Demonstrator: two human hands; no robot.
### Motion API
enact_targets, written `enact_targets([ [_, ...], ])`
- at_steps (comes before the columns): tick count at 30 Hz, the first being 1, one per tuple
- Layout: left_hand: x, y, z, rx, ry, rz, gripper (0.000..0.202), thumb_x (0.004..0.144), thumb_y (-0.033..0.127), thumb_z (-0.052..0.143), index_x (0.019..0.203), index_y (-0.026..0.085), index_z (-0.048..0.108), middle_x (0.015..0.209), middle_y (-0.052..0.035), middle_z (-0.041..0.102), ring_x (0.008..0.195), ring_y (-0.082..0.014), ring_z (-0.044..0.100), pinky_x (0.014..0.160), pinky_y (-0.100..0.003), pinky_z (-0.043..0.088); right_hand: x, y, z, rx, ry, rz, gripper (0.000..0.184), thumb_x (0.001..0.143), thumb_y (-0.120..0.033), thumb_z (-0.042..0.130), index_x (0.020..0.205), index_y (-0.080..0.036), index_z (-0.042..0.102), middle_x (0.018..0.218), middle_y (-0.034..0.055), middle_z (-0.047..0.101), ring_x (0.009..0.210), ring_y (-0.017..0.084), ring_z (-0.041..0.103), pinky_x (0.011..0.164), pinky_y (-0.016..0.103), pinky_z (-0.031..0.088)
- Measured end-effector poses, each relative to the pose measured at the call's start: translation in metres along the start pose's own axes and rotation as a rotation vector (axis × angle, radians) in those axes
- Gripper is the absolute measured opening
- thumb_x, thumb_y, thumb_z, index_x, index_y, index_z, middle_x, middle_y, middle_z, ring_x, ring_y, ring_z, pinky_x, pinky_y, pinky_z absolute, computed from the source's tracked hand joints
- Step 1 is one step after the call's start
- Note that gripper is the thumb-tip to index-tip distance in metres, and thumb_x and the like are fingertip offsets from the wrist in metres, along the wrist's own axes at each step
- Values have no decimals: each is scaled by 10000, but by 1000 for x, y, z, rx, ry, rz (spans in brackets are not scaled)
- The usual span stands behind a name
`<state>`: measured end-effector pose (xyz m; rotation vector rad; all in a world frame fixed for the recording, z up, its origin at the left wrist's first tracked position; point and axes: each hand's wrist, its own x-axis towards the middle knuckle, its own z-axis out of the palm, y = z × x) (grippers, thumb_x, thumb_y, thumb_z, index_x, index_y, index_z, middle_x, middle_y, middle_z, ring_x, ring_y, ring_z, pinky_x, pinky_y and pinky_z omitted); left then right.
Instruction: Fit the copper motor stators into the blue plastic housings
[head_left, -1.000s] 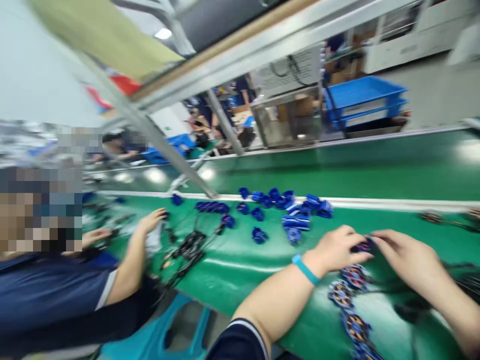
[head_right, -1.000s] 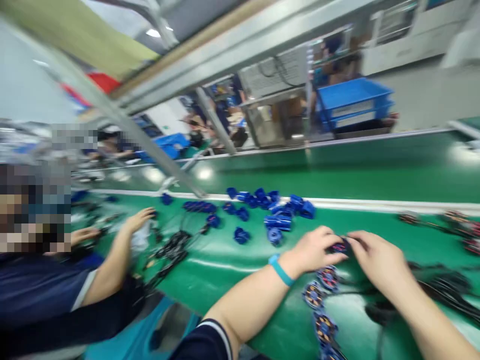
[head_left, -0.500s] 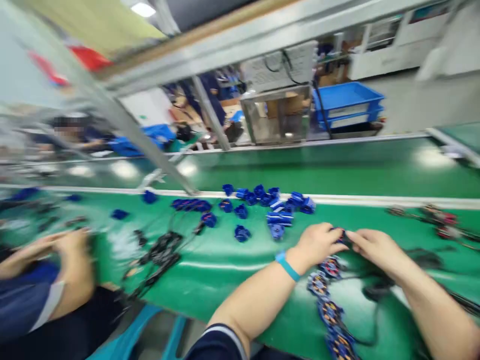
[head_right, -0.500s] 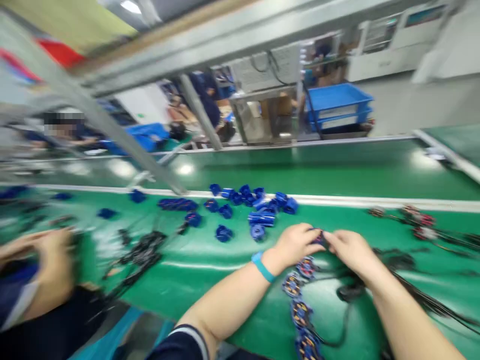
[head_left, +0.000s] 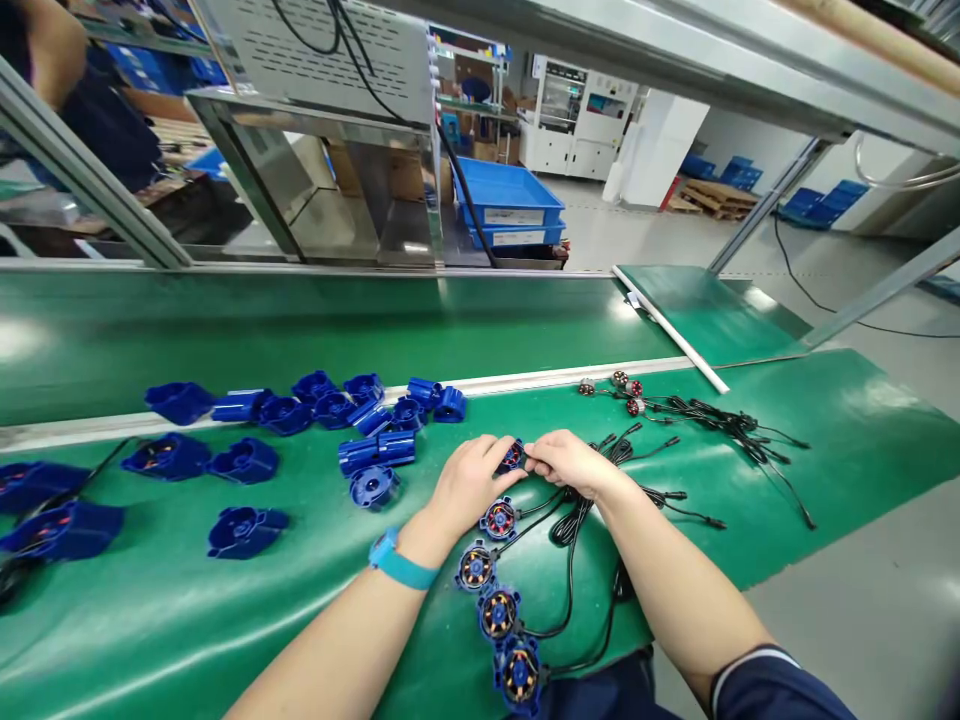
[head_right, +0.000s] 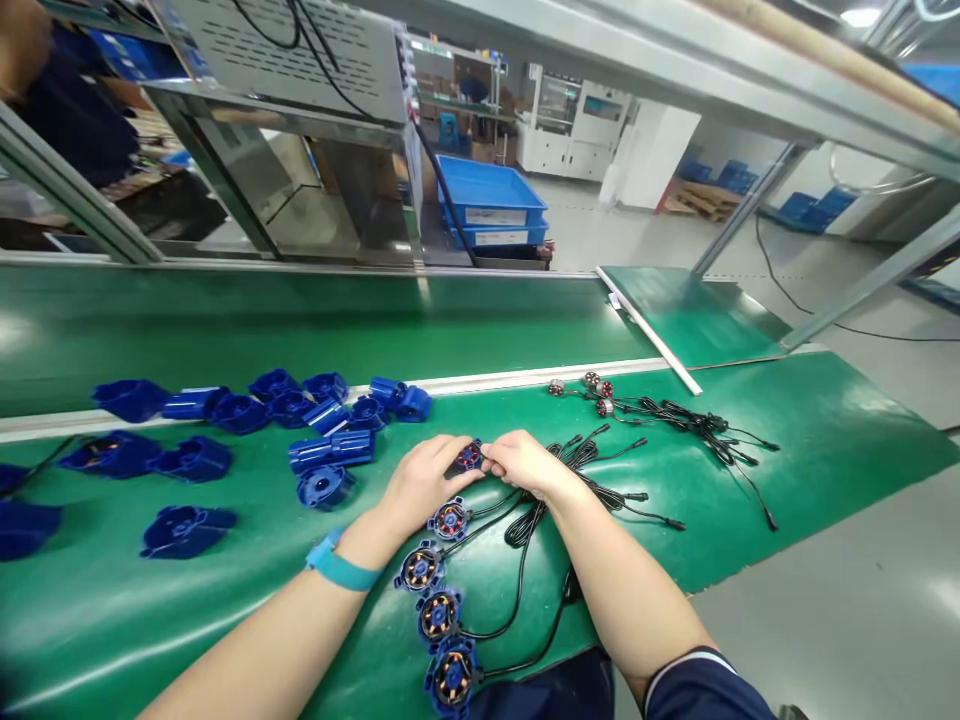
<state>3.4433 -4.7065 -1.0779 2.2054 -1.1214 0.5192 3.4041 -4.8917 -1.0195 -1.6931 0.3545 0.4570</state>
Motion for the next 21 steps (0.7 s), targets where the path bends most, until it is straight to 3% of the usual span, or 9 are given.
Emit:
enact_targets([
  [5,-1,-3,3,62,7,18,380,909,438,641,1168,159,635,956,-90,678,852,-221,658,768,-351,553,1,2,-3,-7,-26,-25,404,845,-489,653,666,-132,597,490,-71,419,397,30,303,388,181,190],
  [10,-1,-3,4,57,8,20,402,878,431,679,1154,140,645,922,-85,661,851,-225,629,784,-369,544,4,8,-5,-18,-35,-73,376,761,-488,725,676,-143,601,531,-39,504,444,55,400,415,192,275],
  [16,-1,-4,3,34,11,2,363,870,418,697,1110,150,657,900,-82,645,830,-224,613,762,-373,538,5,5,-5,0,-52,-67,389,682,-506,753,711,-136,638,518,-78,415,425,30,278,395,187,141],
  [21,0,-5,2,-6,2,-23,327,869,405,706,1097,176,656,907,-79,644,842,-224,619,771,-378,541,9,5,-4,45,-47,-86,450,636,-565,781,694,-140,647,482,-94,363,407,27,221,389,202,99],
])
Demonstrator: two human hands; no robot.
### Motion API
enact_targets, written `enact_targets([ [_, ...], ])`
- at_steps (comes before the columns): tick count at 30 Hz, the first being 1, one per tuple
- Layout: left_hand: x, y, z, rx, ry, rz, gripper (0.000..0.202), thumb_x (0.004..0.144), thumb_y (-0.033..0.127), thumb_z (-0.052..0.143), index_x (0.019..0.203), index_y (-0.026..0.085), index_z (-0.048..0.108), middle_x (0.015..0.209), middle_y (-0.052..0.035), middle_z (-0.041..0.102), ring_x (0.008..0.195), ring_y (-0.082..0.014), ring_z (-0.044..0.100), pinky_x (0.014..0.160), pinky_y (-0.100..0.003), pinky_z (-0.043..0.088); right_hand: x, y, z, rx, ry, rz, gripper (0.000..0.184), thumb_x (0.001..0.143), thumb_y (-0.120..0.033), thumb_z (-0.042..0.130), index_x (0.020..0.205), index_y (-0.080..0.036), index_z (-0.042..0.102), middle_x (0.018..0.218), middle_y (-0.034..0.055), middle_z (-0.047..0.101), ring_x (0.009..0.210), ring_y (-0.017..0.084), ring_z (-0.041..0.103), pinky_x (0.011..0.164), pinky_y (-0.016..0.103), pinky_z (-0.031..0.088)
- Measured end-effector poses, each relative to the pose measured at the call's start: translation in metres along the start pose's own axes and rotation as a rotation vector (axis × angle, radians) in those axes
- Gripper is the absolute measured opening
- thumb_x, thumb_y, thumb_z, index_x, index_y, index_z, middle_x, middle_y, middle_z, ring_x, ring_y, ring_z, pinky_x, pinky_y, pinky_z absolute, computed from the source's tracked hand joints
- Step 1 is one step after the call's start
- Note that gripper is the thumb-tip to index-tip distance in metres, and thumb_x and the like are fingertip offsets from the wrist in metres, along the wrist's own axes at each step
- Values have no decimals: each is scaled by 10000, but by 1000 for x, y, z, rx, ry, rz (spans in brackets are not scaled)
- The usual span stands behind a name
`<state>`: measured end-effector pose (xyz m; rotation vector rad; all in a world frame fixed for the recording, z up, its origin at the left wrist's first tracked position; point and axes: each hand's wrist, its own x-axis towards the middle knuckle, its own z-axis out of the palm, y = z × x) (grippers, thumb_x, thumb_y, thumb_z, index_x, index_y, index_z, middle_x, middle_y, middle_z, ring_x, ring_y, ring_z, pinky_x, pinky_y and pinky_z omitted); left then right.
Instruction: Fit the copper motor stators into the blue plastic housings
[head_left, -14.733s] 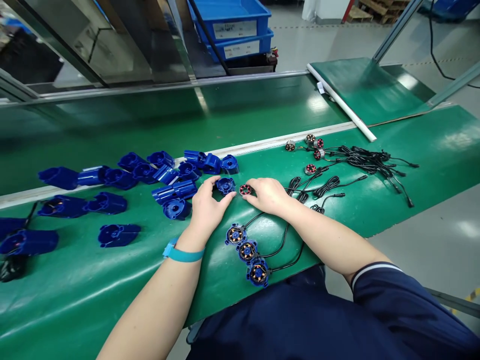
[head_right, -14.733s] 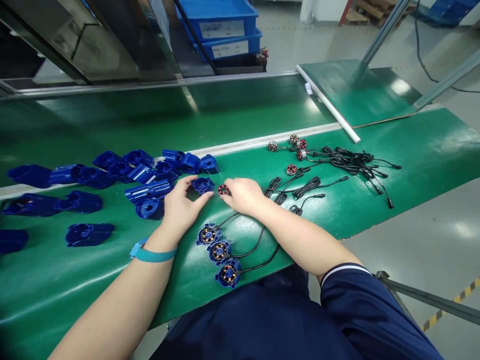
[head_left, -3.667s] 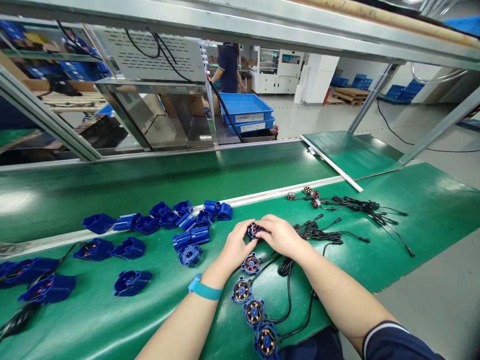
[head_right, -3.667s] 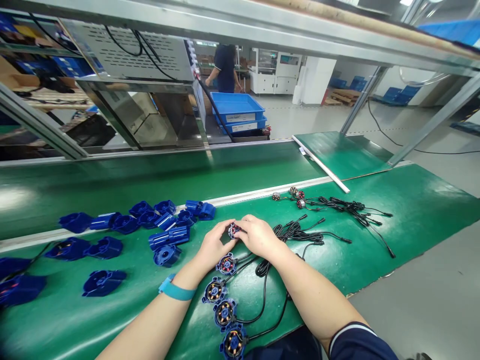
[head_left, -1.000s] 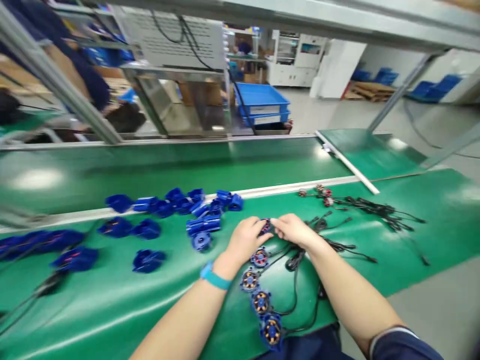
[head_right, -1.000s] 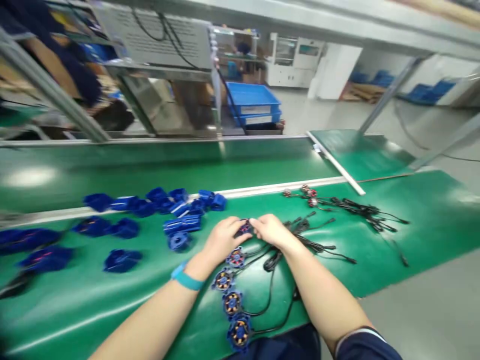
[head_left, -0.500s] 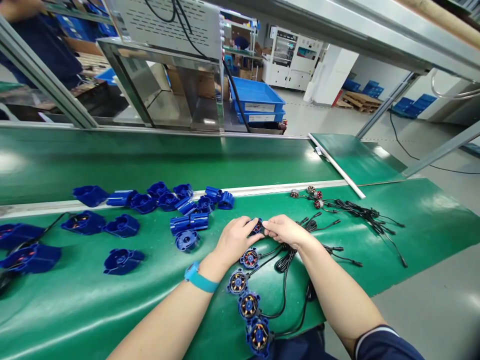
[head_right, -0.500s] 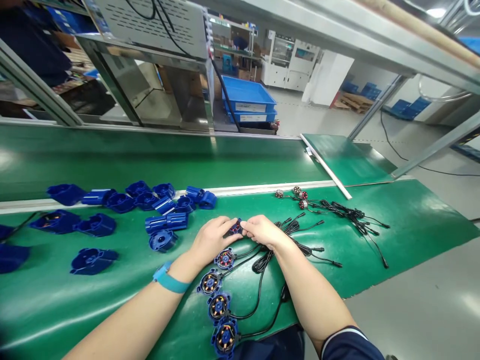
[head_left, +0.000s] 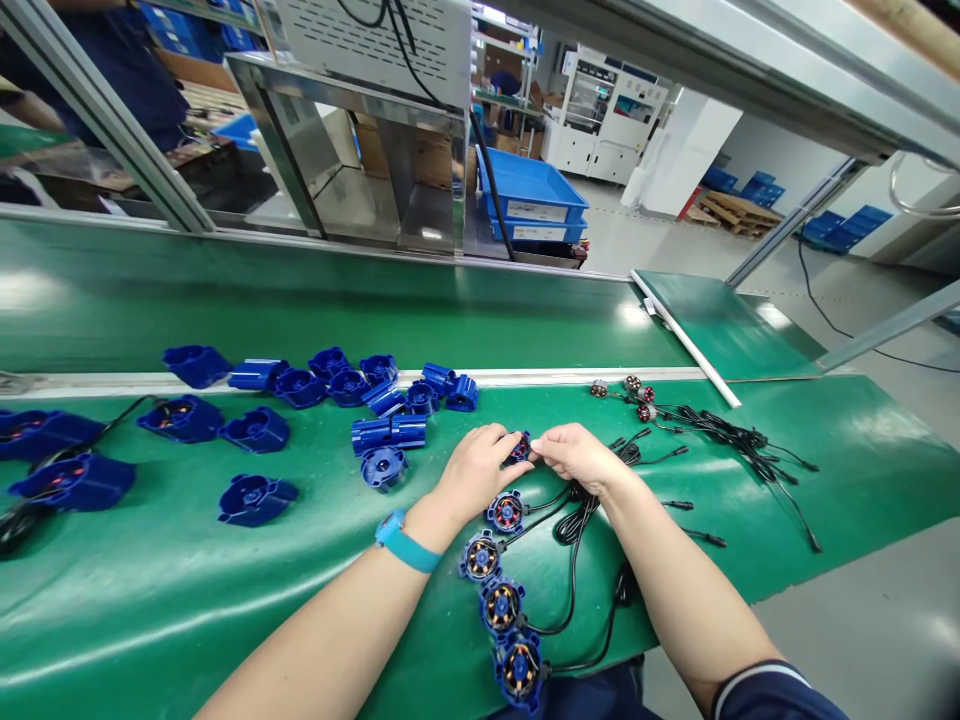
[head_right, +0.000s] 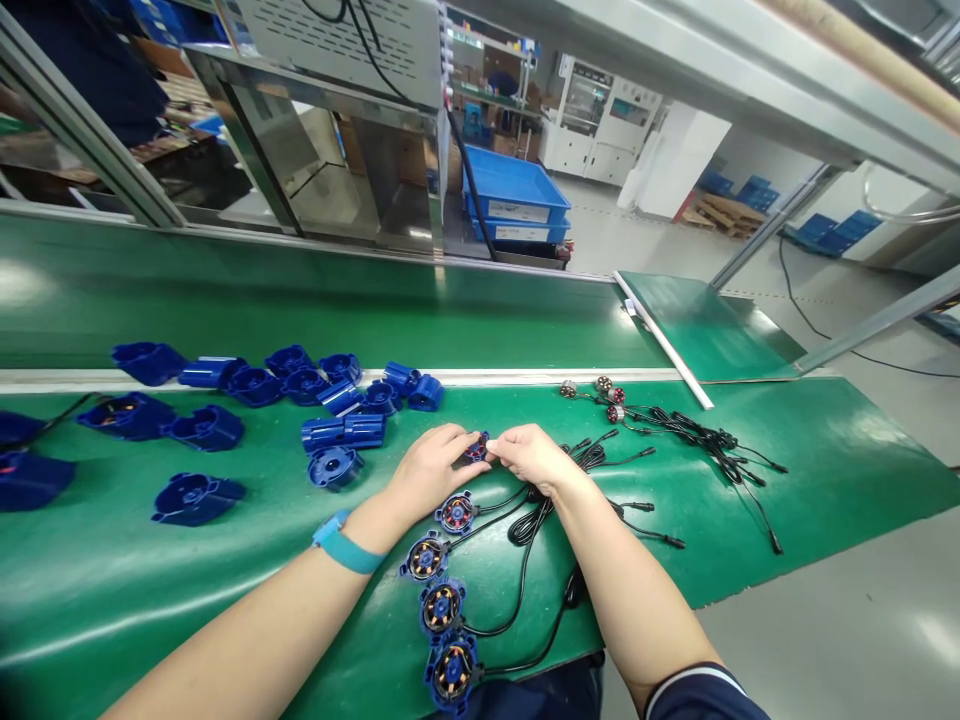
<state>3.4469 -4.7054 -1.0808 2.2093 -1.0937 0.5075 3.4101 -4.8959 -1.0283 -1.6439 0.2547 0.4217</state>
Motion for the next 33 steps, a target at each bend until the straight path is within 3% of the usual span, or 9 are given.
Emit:
enact_targets([
  [11,2,2,-4,-66,-11,-47,294,852,381,731,1030,174,623,910,-60,636,847,-220,608,787,-370,527,7,2,3,-11,21,-9,522,598,-639,796,676,-148,633,426,-116,284,388,33,172,392,221,78],
  [18,3,3,-5,-98,-10,-58,273,862,378,720,1017,181,610,894,-51,629,838,-215,600,785,-364,517,11,3,-6,-102,-65,-10,526,646,-659,764,668,-147,642,456,-105,298,411,39,186,399,223,94],
  [24,2,1,-3,-92,-10,-37,271,862,381,721,1007,171,627,912,-60,629,853,-215,593,795,-361,514,12,-2,-16,-159,-114,-3,516,664,-623,774,771,-121,721,476,-101,314,443,46,207,434,230,102],
  [33,1,2,2,-22,7,-16,245,909,392,655,975,156,657,866,-65,602,805,-204,570,742,-345,504,11,-11,-12,-288,-62,-7,449,690,-563,746,700,-114,732,420,-95,302,434,55,202,448,258,106],
])
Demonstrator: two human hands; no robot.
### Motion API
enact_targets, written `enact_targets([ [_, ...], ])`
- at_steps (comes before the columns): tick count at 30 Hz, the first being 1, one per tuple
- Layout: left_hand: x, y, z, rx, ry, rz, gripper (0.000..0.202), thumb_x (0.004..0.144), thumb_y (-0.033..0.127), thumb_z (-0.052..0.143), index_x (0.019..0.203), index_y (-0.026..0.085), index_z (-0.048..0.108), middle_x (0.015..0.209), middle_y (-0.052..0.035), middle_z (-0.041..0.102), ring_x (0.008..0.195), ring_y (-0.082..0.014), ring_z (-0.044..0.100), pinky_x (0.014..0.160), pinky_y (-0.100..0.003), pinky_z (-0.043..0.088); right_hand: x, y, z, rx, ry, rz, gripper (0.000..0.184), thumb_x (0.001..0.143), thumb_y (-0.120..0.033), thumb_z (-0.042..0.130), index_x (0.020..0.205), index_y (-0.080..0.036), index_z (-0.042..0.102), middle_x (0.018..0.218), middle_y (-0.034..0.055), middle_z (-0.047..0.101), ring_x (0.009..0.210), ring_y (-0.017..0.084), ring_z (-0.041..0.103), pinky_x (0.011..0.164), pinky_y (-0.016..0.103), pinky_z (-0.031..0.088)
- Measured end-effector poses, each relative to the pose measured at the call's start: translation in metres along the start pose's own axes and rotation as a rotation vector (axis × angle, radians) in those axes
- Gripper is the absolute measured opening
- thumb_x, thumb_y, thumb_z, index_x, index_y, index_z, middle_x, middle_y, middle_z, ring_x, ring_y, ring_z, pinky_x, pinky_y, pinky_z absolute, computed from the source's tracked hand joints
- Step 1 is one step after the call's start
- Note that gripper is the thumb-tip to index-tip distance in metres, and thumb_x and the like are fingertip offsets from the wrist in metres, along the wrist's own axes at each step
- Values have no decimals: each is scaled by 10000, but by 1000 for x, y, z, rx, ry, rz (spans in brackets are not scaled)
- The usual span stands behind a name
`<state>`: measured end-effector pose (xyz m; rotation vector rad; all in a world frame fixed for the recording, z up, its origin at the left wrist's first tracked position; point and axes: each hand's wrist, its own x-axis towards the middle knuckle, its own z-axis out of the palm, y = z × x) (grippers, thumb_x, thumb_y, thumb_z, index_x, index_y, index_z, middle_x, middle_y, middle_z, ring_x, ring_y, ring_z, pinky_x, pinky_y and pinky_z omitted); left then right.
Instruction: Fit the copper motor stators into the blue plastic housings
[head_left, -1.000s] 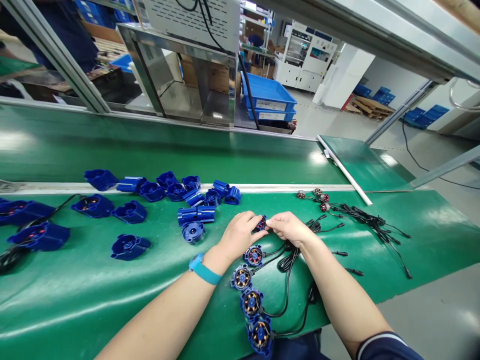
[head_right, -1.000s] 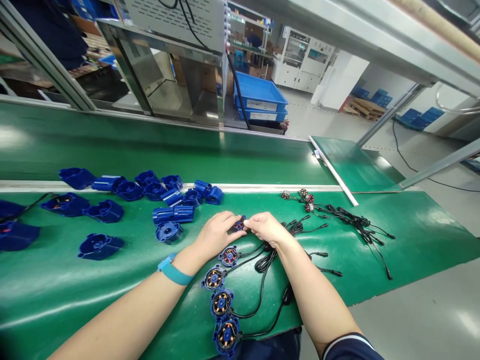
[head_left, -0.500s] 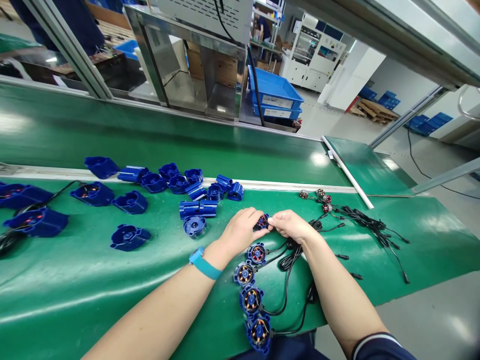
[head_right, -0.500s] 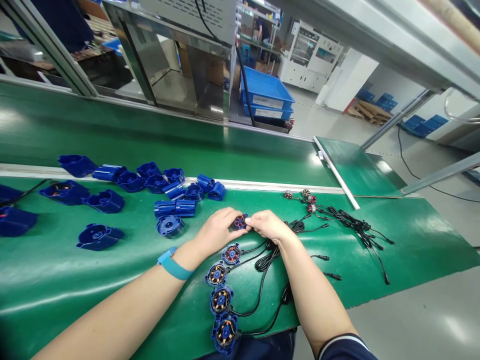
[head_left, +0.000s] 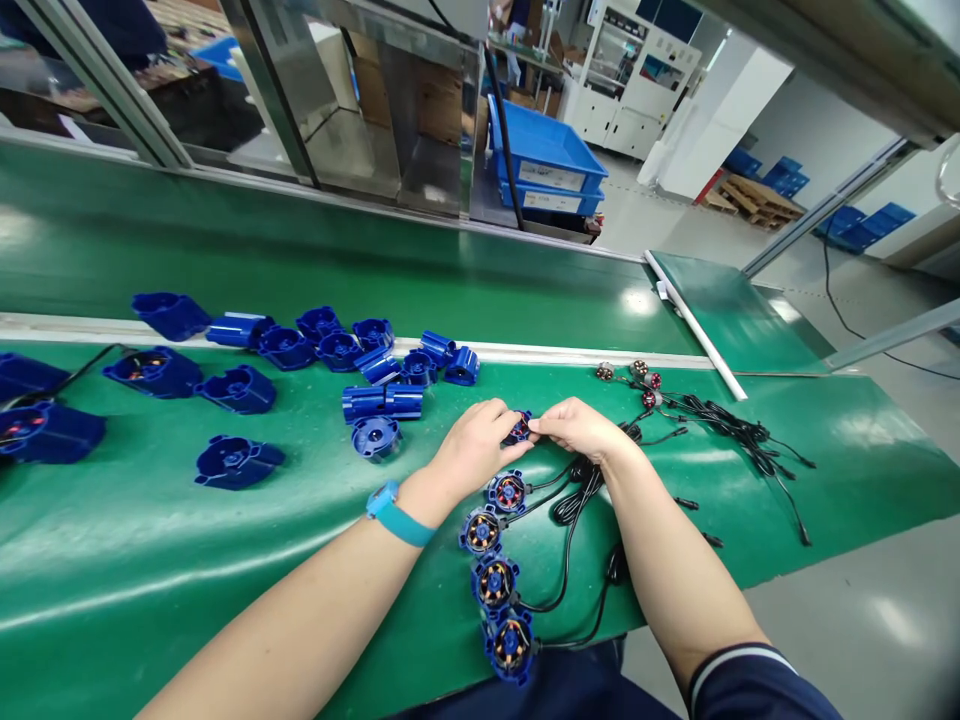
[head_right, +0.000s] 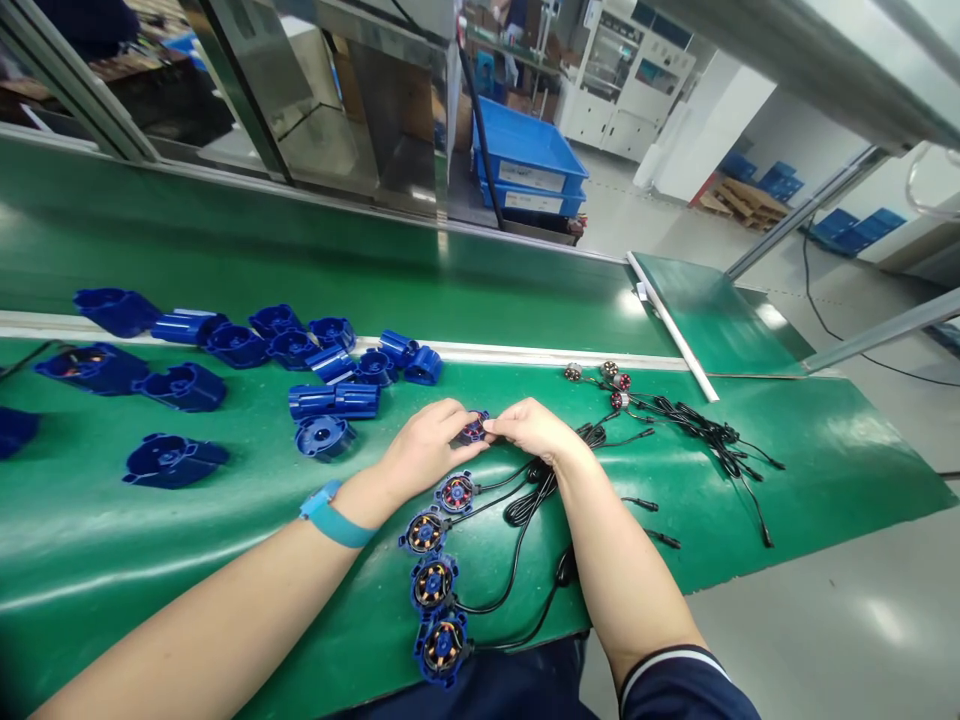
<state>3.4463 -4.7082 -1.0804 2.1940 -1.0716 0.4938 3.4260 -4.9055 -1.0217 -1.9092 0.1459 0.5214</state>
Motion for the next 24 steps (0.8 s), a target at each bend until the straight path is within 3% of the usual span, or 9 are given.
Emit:
enact_targets([
  [11,1,-3,2,-96,57,36,264,872,345,710,1013,140,624,902,-84,646,843,-215,602,770,-357,524,2,10,3,-20,57,-31,409,683,-534,736,660,-129,680,451,-86,353,454,61,252,459,236,184],
  [15,2,-3,3,-90,40,51,277,858,340,728,1013,134,625,893,-85,637,837,-214,599,762,-352,528,0,10,15,-158,260,-120,315,752,-418,690,882,-134,721,660,-9,613,552,98,464,546,237,356],
  [17,2,-1,3,-87,40,60,261,872,344,709,1001,133,623,886,-84,637,832,-213,599,761,-350,526,1,8,22,-265,362,-151,268,772,-357,665,923,-145,730,729,15,668,619,124,534,609,251,401],
  [24,3,3,6,8,-7,40,179,898,315,663,924,142,626,873,-85,642,831,-223,608,778,-359,523,9,5,33,-401,503,-140,75,749,-245,604,728,-201,662,722,-6,672,688,149,557,651,257,391],
])
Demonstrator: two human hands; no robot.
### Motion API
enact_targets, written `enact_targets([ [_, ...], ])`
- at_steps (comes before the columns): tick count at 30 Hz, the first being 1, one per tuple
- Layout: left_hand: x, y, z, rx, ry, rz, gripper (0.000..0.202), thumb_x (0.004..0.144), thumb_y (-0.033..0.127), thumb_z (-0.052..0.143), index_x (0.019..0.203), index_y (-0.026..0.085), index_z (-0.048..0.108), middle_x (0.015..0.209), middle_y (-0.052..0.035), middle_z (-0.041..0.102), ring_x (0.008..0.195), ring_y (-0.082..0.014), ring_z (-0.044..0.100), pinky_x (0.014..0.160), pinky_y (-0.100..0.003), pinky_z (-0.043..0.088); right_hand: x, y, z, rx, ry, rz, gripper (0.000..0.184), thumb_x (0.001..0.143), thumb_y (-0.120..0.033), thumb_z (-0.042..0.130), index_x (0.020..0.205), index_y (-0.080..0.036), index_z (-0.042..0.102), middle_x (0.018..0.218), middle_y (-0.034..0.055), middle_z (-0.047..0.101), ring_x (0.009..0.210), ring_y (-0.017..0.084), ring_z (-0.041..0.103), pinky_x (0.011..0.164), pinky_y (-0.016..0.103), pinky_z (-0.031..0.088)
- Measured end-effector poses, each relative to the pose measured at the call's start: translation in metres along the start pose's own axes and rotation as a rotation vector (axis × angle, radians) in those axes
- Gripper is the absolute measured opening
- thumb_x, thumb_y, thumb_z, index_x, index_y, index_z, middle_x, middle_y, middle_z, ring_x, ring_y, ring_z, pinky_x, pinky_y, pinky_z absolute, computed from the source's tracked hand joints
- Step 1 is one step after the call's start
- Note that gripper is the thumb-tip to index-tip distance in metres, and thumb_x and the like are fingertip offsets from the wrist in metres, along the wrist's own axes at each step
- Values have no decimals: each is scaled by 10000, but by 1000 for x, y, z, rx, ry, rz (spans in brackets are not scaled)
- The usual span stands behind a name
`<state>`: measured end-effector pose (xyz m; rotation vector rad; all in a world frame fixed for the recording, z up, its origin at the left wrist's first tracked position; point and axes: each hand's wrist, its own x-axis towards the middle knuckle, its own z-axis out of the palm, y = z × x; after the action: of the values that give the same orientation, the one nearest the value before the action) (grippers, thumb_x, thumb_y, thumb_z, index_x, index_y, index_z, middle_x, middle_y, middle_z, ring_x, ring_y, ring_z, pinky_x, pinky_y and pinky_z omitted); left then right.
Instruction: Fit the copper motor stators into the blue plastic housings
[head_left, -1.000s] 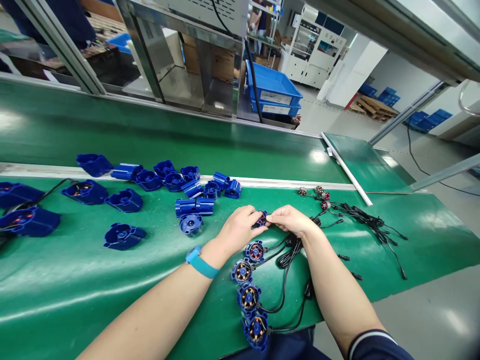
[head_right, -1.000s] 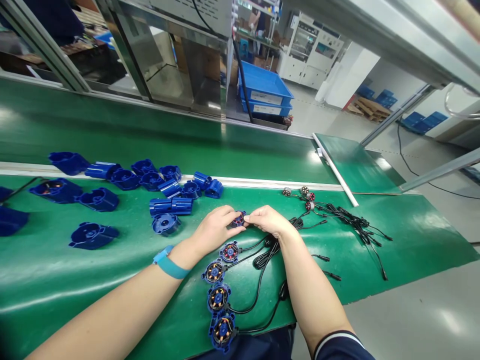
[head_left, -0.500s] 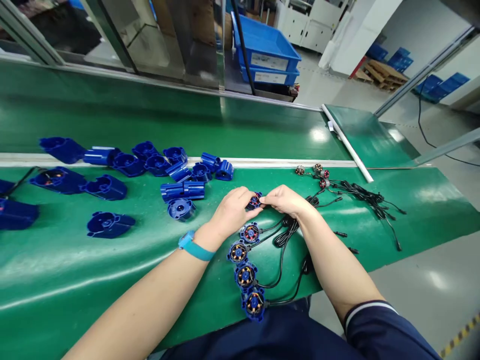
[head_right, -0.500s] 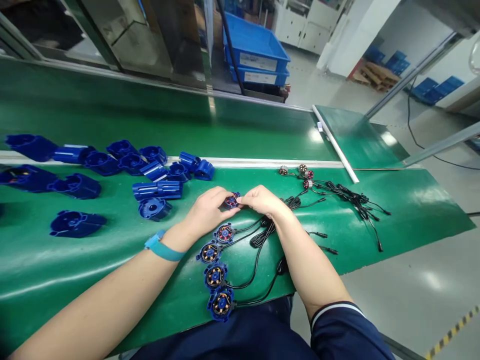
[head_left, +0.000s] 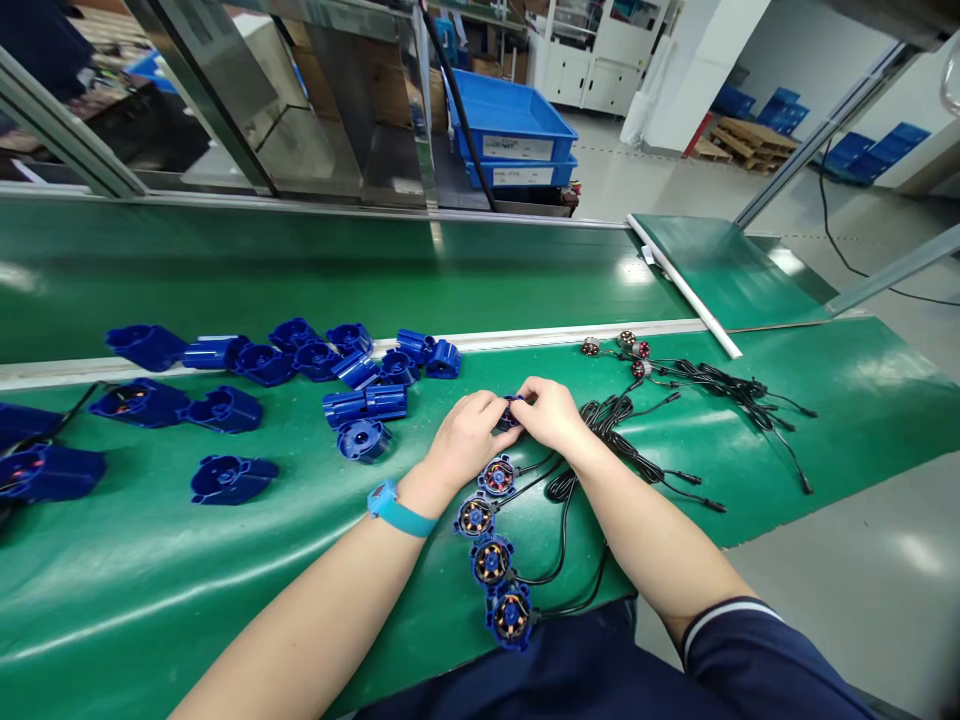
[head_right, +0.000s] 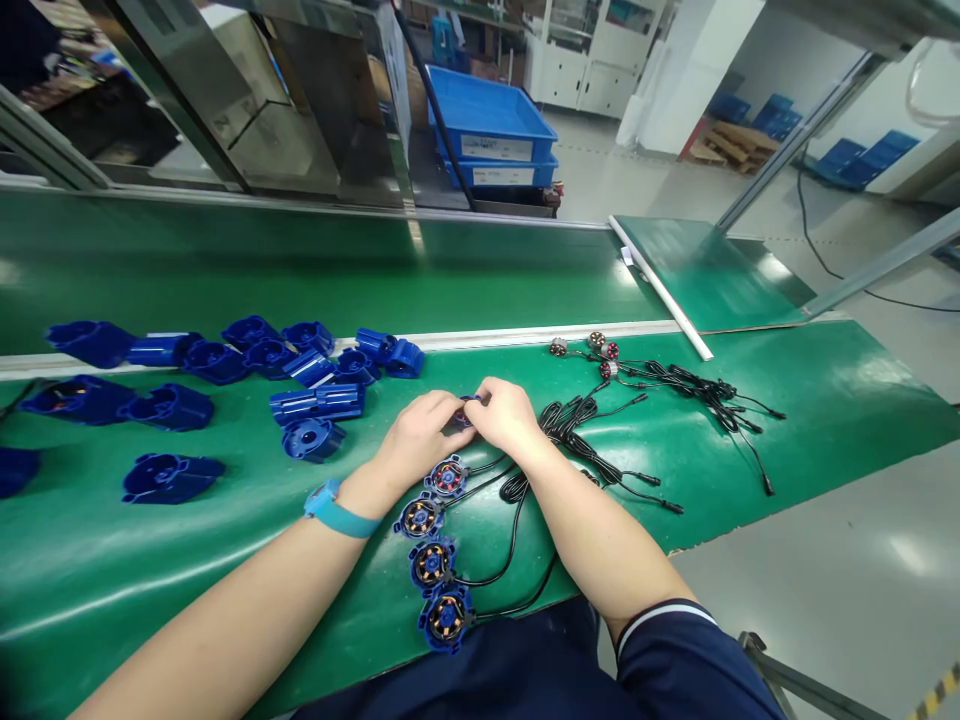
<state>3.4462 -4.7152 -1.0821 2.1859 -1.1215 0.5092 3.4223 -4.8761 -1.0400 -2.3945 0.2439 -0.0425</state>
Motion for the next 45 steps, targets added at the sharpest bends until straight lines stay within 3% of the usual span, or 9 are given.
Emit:
enact_targets([
  [8,2,1,0,94,-48,-40,184,908,334,631,928,152,641,846,-80,646,839,-241,610,786,-381,530,5,0,1,-133,-7,-33,61,775,-232,607,727,-195,609,715,3,624,691,157,522,640,266,363],
  [11,0,-4,0,-2,-7,-14,212,917,325,628,1040,153,635,964,-95,684,945,-236,642,871,-372,544,-4,3,-3,-64,-20,-78,108,841,-267,630,873,-166,650,794,21,649,742,159,560,695,268,408],
  [14,-3,-8,0,-14,56,21,243,924,288,608,1114,137,628,1102,-130,689,1062,-233,653,956,-357,542,-15,4,-9,-12,-24,-231,270,862,-289,682,1085,-144,632,942,55,660,859,173,594,791,290,454],
  [17,-7,-7,-3,118,56,46,289,938,293,591,1164,120,639,1187,-159,679,1090,-253,661,948,-363,556,-21,2,-16,-65,-75,-422,288,860,-253,711,1110,-139,624,1083,99,635,996,200,591,884,324,468],
  [20,-7,0,-10,282,11,74,322,953,328,579,1179,115,662,1122,-147,706,951,-249,697,804,-348,584,-21,0,-21,-181,-138,-472,264,891,-312,694,1070,-125,644,1060,112,616,976,214,594,878,341,482],
  [25,-4,10,-19,421,-135,62,395,987,364,507,1212,81,664,787,-92,699,669,-223,662,600,-326,516,-23,-2,-22,-407,-167,-475,410,881,-425,697,1128,-104,630,1013,104,597,832,209,603,754,331,500],
  [33,11,17,-25,406,-455,-191,442,961,392,520,1328,162,602,759,-115,727,647,-295,697,555,-323,457,-21,-8,-18,-557,-209,-434,396,872,-360,701,1163,-108,605,1041,112,589,777,198,612,693,317,496],
  [40,21,31,-36,323,-520,-336,320,943,401,567,1163,180,642,851,-115,746,771,-312,719,623,-334,466,-24,-6,-26,-407,-257,-432,350,851,-314,713,1149,-134,672,1031,104,619,836,203,628,752,303,491],
  [45,17,38,-55,163,-563,-315,267,931,420,589,1017,190,694,858,-90,746,796,-280,708,645,-318,453,-26,-2,-42,-108,-391,-582,385,825,-291,751,1184,-161,708,1097,104,686,1041,226,632,926,323,479],
])
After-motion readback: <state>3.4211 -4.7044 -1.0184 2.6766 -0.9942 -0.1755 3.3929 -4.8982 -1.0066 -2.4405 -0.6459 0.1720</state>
